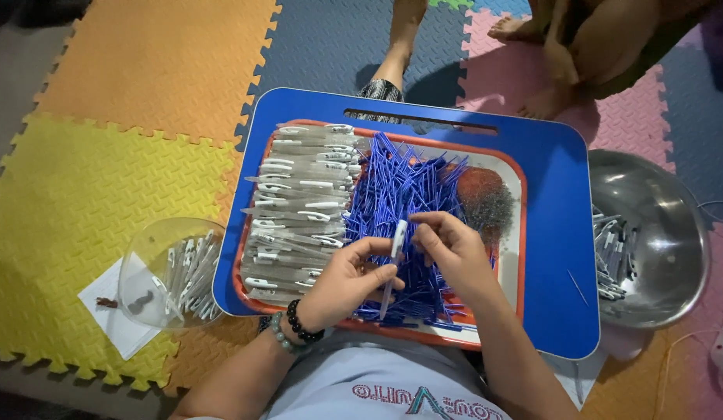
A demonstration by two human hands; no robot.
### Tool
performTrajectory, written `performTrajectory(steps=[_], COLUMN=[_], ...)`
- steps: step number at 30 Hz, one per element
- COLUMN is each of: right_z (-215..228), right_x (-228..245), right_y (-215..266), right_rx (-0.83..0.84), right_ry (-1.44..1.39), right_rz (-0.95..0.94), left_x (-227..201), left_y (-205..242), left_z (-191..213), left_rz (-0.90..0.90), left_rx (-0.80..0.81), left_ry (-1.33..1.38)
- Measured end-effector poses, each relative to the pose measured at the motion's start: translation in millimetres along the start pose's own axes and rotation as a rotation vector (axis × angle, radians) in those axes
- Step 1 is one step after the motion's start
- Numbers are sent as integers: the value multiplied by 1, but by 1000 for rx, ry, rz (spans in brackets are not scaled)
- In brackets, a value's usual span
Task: The person is manually assembling pens by inserting ink refills into pen bodies on a tray while sitting on the floor.
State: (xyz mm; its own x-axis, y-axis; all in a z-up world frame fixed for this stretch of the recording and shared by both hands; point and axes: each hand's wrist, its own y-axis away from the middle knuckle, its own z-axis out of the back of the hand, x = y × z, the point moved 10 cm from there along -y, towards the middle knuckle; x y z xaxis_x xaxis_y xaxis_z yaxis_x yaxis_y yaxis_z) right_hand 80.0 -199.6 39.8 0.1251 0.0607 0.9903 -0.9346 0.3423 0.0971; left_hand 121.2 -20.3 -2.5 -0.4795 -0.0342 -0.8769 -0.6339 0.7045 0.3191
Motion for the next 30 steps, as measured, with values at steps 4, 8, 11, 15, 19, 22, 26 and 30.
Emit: performTrajectory(steps=[4, 8, 11, 15, 19, 22, 26, 30], right_z=[1, 4, 9, 38, 71, 56, 20, -20], right_x=[-14, -13, -15, 1, -1, -3, 7, -37], right_y=[-8, -7, -7, -10, -12, -5, 9, 17], right_rx=[23, -3, -60, -257, -373, -281, -120, 83], right_ry=[-143, -233, -266, -411, -518, -259, 20, -412], right_rz=[-24, -46, -45, -5, 30, -34, 9, -233], left_x=[11, 7, 5, 6, 5, -16, -27, -35], left_y=[3, 7, 8, 17, 22, 23, 25, 20], left_z=[0, -1, -2, 0, 8, 6, -2, -4], left_rz=[-9, -25, -33, -18, 23, -15, 11, 31], left_rx=[30, 75, 111, 181, 173, 154, 145, 87], left_ry=[-67, -169, -205, -273, -267, -229, -104, -25])
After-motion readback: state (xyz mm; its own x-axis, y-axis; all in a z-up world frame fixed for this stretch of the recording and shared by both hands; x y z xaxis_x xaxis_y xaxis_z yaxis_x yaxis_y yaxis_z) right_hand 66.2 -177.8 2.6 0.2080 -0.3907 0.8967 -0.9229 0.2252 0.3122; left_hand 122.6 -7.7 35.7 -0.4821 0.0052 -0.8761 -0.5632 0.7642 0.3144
